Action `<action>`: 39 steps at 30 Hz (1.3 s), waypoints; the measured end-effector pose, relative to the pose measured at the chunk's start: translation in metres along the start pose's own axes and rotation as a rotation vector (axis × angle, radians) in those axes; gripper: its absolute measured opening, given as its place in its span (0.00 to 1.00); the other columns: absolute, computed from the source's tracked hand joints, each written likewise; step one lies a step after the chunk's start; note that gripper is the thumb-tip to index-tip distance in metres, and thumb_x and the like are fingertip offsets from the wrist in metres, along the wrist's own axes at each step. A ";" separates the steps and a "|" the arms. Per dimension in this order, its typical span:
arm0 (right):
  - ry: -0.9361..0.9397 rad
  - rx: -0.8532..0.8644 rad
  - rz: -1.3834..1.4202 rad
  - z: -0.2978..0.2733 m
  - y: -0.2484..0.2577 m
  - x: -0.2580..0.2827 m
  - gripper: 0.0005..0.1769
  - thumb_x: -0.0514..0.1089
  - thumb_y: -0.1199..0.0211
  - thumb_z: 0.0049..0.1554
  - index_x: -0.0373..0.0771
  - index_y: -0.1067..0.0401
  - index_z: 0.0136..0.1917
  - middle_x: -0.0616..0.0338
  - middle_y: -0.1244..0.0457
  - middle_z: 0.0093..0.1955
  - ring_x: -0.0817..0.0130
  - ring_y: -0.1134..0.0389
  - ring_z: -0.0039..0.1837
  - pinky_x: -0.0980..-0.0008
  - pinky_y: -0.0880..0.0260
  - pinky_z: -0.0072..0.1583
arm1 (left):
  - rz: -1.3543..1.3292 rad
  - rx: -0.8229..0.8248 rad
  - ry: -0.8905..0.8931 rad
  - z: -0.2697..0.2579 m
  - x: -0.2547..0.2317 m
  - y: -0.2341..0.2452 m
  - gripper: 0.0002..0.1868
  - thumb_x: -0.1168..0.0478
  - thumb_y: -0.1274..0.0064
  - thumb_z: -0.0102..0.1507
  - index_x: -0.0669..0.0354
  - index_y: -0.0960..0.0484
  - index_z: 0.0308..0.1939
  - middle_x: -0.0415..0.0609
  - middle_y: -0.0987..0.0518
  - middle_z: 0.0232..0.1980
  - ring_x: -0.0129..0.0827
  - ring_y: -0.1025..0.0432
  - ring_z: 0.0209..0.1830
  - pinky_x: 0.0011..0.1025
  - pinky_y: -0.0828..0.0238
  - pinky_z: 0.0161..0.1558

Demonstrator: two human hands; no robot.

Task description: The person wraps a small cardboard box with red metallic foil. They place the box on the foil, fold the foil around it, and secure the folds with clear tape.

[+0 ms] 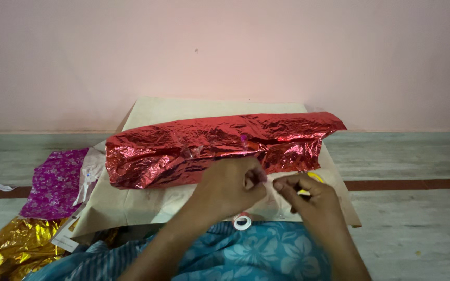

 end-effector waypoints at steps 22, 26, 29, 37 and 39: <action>-0.064 -0.113 0.569 0.082 -0.020 -0.013 0.17 0.41 0.40 0.60 0.38 0.24 0.63 0.61 0.29 0.55 0.81 0.37 0.41 0.77 0.38 0.39 | 0.593 -0.141 -0.268 0.073 0.057 -0.013 0.19 0.52 0.33 0.51 0.54 0.12 0.44 0.39 0.17 0.51 0.48 0.38 0.69 0.81 0.77 0.69; -0.009 -0.107 0.441 0.086 -0.036 -0.010 0.18 0.39 0.40 0.60 0.39 0.27 0.64 0.61 0.28 0.58 0.80 0.32 0.46 0.75 0.36 0.39 | 0.559 -0.144 -0.246 0.072 0.052 -0.012 0.16 0.55 0.33 0.52 0.54 0.13 0.42 0.38 0.17 0.47 0.44 0.36 0.68 0.80 0.75 0.71; 0.186 -0.196 0.107 0.083 -0.050 -0.006 0.20 0.38 0.38 0.59 0.37 0.29 0.65 0.58 0.28 0.55 0.77 0.28 0.51 0.75 0.27 0.50 | 0.534 -0.137 -0.229 0.071 0.047 -0.011 0.16 0.56 0.34 0.53 0.55 0.16 0.44 0.43 0.17 0.45 0.44 0.35 0.66 0.80 0.75 0.70; 0.241 -0.322 -0.129 0.084 -0.036 0.005 0.20 0.36 0.39 0.60 0.42 0.28 0.65 0.59 0.27 0.56 0.71 0.24 0.47 0.70 0.26 0.47 | 0.419 -0.001 -0.159 0.081 0.036 0.000 0.48 0.52 0.33 0.51 0.61 0.39 0.70 0.65 0.26 0.56 0.59 0.47 0.75 0.79 0.81 0.70; 0.257 -0.291 -0.238 0.084 -0.031 0.005 0.23 0.36 0.36 0.56 0.44 0.29 0.64 0.61 0.27 0.56 0.67 0.23 0.44 0.68 0.25 0.45 | 0.420 -0.014 -0.226 0.080 0.038 0.007 0.52 0.49 0.31 0.49 0.62 0.41 0.71 0.70 0.30 0.64 0.64 0.51 0.77 0.78 0.78 0.70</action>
Point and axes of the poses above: each hand's wrist, its own z-axis towards the middle knuckle, its own y-axis out of the back of the hand, x = y × z, the point moved 1 cm from there along z, towards the middle knuckle
